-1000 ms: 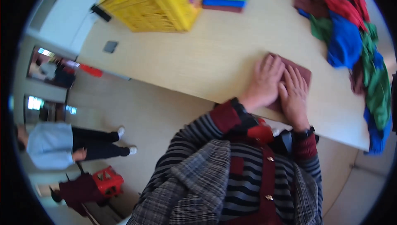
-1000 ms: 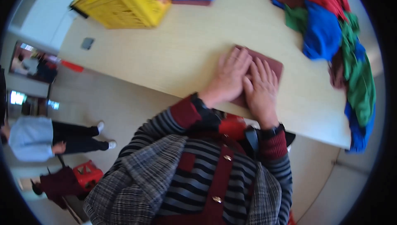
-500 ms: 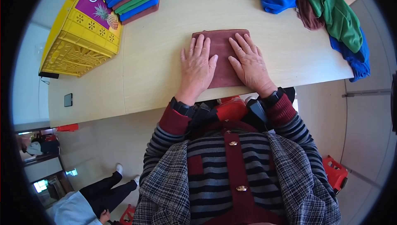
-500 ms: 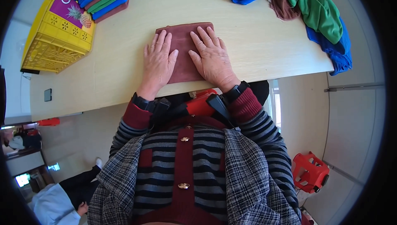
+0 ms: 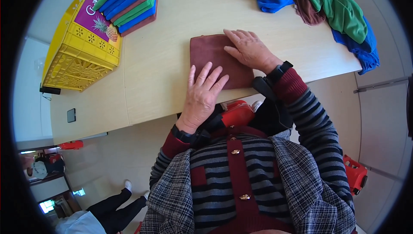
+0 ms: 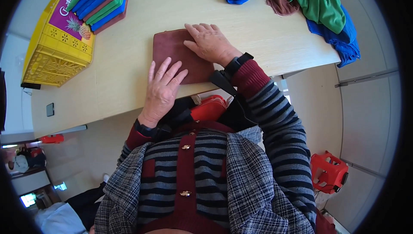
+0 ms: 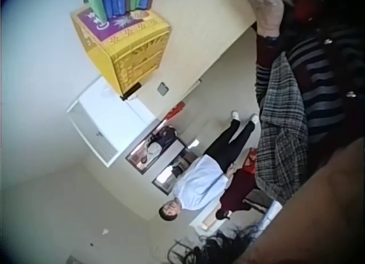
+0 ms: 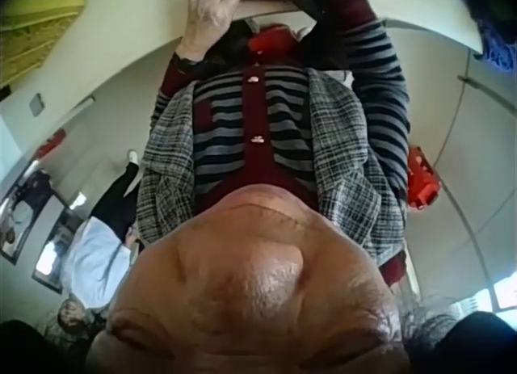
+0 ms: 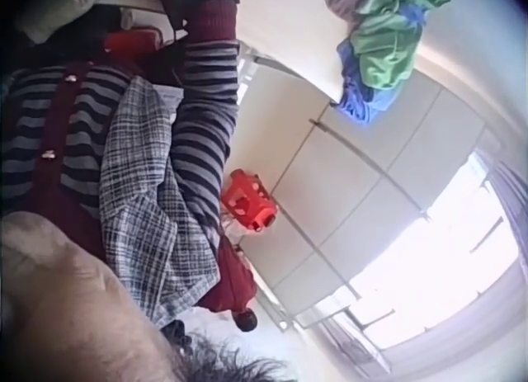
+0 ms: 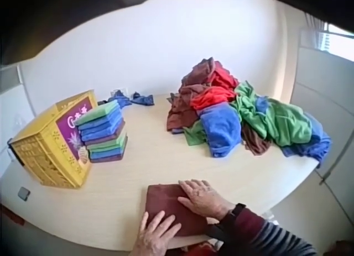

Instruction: The person folds a green cloth by hand, places it on a stack, and then picks up a brown cloth. They spread the brown cloth flat on the table and fold it into a smaller square.

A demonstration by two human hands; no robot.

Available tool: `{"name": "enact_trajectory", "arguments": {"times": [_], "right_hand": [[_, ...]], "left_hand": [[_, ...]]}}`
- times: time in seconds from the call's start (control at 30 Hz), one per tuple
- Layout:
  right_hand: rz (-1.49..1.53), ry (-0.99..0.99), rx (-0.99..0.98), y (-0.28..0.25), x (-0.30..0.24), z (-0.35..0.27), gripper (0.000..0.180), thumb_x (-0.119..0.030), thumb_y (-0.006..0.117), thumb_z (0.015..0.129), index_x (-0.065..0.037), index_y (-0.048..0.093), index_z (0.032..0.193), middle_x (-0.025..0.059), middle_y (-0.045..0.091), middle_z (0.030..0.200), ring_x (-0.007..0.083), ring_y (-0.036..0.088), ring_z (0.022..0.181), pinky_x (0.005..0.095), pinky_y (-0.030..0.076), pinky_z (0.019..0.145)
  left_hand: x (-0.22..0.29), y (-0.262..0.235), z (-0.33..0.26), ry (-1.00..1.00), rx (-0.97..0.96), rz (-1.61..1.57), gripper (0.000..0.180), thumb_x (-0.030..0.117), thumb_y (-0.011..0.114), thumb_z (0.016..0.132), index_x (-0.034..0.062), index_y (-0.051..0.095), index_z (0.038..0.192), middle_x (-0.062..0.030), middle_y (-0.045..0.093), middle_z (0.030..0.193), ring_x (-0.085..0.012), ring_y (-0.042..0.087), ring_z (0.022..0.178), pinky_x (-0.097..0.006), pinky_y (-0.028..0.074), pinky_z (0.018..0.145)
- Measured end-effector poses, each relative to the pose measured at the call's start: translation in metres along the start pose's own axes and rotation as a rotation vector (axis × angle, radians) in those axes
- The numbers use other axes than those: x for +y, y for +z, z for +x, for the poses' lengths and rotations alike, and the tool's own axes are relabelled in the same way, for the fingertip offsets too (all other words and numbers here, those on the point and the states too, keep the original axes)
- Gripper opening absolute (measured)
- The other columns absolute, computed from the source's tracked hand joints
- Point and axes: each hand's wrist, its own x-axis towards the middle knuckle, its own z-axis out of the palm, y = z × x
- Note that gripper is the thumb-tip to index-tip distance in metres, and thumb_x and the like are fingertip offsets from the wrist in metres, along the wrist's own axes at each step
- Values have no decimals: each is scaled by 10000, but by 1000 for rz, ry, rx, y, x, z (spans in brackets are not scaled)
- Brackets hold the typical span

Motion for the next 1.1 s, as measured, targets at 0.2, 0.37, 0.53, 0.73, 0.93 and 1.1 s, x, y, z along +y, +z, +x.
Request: {"name": "enact_trajectory", "arguments": {"times": [0.2, 0.37, 0.53, 0.73, 0.93, 1.1], "right_hand": [[-94, 159, -72, -15, -42, -51, 565, -341, 604, 998, -9, 504, 1444, 182, 614, 1335, 372, 549, 1286, 484, 380, 1132], [-281, 168, -13, -25, -64, -54, 581, -339, 633, 977, -14, 510, 1443, 173, 607, 1337, 348, 522, 1319, 496, 359, 1147], [44, -133, 115, 20, -88, -10, 648, -415, 598, 997, -17, 474, 1494, 169, 488, 1535, 340, 381, 1481, 507, 242, 1244], [133, -161, -26, 56, -86, 16, 714, -547, 456, 1039, -26, 450, 1528, 166, 441, 1588, 335, 332, 1517, 489, 215, 1262], [85, -129, 1, 60, -65, 15, 699, -538, 453, 1046, -33, 451, 1529, 163, 445, 1587, 328, 327, 1520, 475, 218, 1263], [-22, -66, 38, 46, -39, 16, 658, -502, 460, 1053, -55, 450, 1536, 158, 435, 1593, 336, 336, 1512, 465, 236, 1255]], "left_hand": [[-45, -15, -9, -108, 61, 136, 418, 8, 612, 882, 138, 711, 1266, -76, 617, 1408, -341, 480, 1409, -582, 277, 1209], [-54, -4, -12, -269, 163, -62, 460, 114, 596, 956, 100, 594, 1416, -123, 516, 1513, -358, 410, 1456, -588, 253, 1213], [-26, 15, -3, -384, 108, 11, 652, 335, 576, 1009, 52, 382, 1564, -165, 331, 1633, -377, 271, 1531, -621, 189, 1221], [-25, 10, -8, -452, -9, 61, 773, 450, 564, 1004, 14, 310, 1589, -163, 243, 1678, -389, 193, 1561, -654, 142, 1221], [-26, 6, -7, -435, -147, 164, 778, 432, 569, 1008, -29, 304, 1576, -179, 265, 1670, -387, 204, 1559, -639, 163, 1226], [-26, 3, -4, -409, -160, 207, 769, 422, 571, 1011, -44, 313, 1565, -197, 287, 1657, -390, 219, 1554, -626, 187, 1227]]}}
